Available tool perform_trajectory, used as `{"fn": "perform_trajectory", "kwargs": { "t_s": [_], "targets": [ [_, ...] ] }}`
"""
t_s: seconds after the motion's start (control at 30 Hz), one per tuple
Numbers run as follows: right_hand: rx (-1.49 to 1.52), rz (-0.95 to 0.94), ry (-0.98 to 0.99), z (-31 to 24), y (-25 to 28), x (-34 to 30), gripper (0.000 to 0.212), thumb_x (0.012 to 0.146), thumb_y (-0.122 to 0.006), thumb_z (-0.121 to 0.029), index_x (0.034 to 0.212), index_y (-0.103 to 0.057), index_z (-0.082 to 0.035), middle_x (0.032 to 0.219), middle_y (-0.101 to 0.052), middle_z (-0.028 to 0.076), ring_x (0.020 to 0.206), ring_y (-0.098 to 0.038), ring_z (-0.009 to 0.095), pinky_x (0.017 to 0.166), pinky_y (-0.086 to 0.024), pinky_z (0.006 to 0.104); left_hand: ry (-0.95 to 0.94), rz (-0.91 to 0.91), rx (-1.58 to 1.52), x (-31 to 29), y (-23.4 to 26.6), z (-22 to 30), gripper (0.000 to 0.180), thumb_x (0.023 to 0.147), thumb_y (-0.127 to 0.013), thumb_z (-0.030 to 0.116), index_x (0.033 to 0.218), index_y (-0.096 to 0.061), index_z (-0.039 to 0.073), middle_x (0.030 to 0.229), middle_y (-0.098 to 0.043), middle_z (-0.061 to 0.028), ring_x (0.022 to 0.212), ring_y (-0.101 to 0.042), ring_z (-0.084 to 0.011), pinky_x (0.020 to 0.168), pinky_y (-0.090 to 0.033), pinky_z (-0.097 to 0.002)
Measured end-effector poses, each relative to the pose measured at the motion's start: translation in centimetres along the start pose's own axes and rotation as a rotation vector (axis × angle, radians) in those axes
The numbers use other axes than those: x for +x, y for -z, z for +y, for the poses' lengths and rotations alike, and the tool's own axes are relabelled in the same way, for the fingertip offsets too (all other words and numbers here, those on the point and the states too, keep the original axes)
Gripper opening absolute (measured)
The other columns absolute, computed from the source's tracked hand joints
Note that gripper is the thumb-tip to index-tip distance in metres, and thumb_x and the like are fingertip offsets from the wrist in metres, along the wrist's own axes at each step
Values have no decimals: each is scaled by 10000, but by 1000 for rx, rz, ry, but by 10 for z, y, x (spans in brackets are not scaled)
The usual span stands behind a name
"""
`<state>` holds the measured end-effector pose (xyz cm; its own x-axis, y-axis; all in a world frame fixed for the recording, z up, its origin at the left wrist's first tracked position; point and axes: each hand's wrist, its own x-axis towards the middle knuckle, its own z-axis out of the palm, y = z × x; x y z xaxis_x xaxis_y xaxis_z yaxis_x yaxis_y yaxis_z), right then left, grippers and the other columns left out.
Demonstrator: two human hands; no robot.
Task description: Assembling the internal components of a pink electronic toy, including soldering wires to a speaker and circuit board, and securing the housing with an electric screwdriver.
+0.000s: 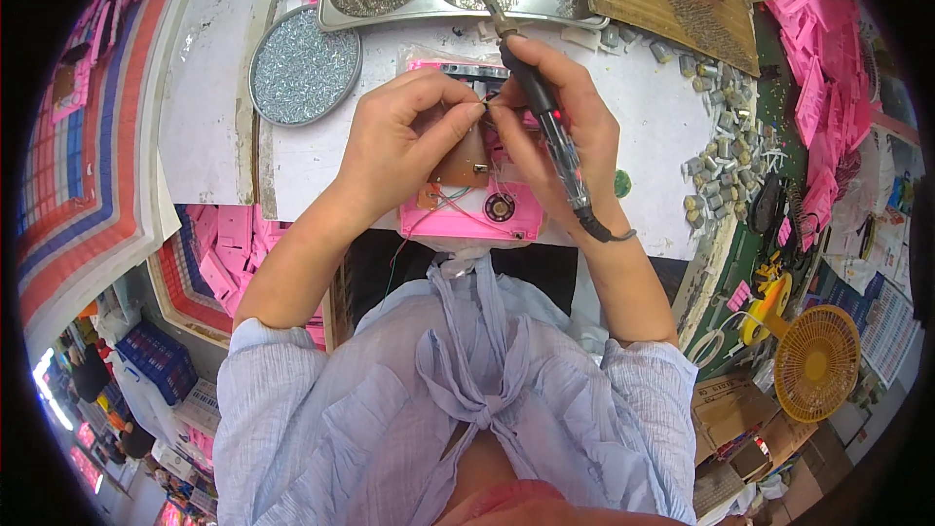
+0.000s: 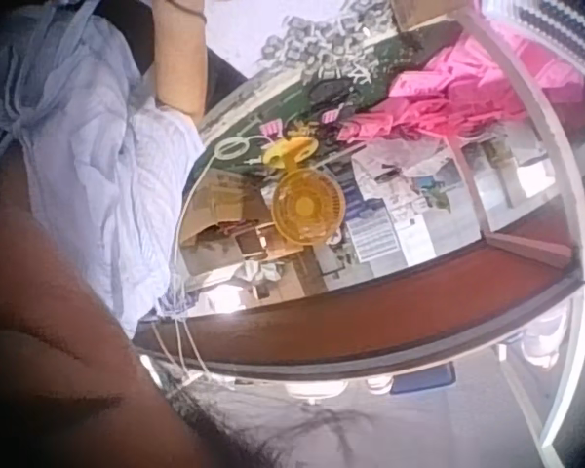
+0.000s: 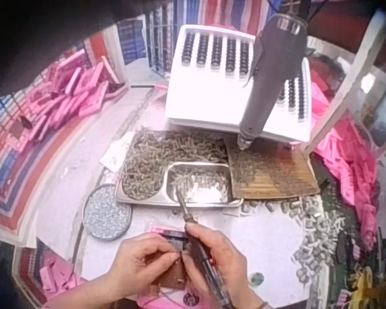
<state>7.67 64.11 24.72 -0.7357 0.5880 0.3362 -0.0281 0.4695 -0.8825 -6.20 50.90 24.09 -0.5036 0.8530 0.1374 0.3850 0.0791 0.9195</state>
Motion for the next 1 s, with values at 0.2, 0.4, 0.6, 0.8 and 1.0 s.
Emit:
{"fn": "perform_trajectory", "kwargs": {
  "t_s": [0.2, 0.4, 0.6, 0.8, 1.0],
  "targets": [
    [-81, 179, 135, 2, 37, -8, 418, 761, -870, -69, 1144, -706, -32, 847, -661, 66, 703, -607, 152, 641, -483, 261, -102, -30, 215, 9, -3, 8, 122, 807, -758, 65, 824, -670, -19, 968, -596, -110, 815, -627, -268, 727, -524, -366],
    [-42, 86, 127, -5, 57, -31, 289, 773, -809, -39, 1030, -683, 1, 709, -624, 64, 563, -553, 139, 513, -423, 260, -103, -44, 274, 5, -9, 3, 137, 775, -753, 57, 783, -642, -22, 969, -593, -122, 841, -634, -309, 741, -529, -393],
    [-109, -78, 245, 0, 59, -39, 289, 741, -776, -12, 1011, -670, -10, 684, -613, 56, 513, -509, 160, 466, -391, 287, -126, -31, 295, 4, -8, 0, 122, 790, -746, 22, 819, -636, -21, 978, -556, -103, 865, -597, -228, 749, -497, -298],
    [-134, -137, 289, 3, 54, -40, 243, 785, -758, -53, 990, -644, 13, 702, -633, 102, 536, -515, 166, 490, -380, 289, -172, -23, 326, 3, -4, -3, 125, 778, -753, 35, 811, -641, -9, 996, -568, -111, 881, -610, -261, 759, -505, -332],
    [-146, -130, 332, 4, 50, -38, 238, 802, -770, -63, 986, -636, 5, 693, -637, 104, 528, -521, 172, 480, -386, 291, -189, 11, 292, 2, -6, -5, 148, 761, -756, 46, 783, -624, -17, 985, -568, -123, 846, -617, -291, 720, -517, -367]
  ]
}}
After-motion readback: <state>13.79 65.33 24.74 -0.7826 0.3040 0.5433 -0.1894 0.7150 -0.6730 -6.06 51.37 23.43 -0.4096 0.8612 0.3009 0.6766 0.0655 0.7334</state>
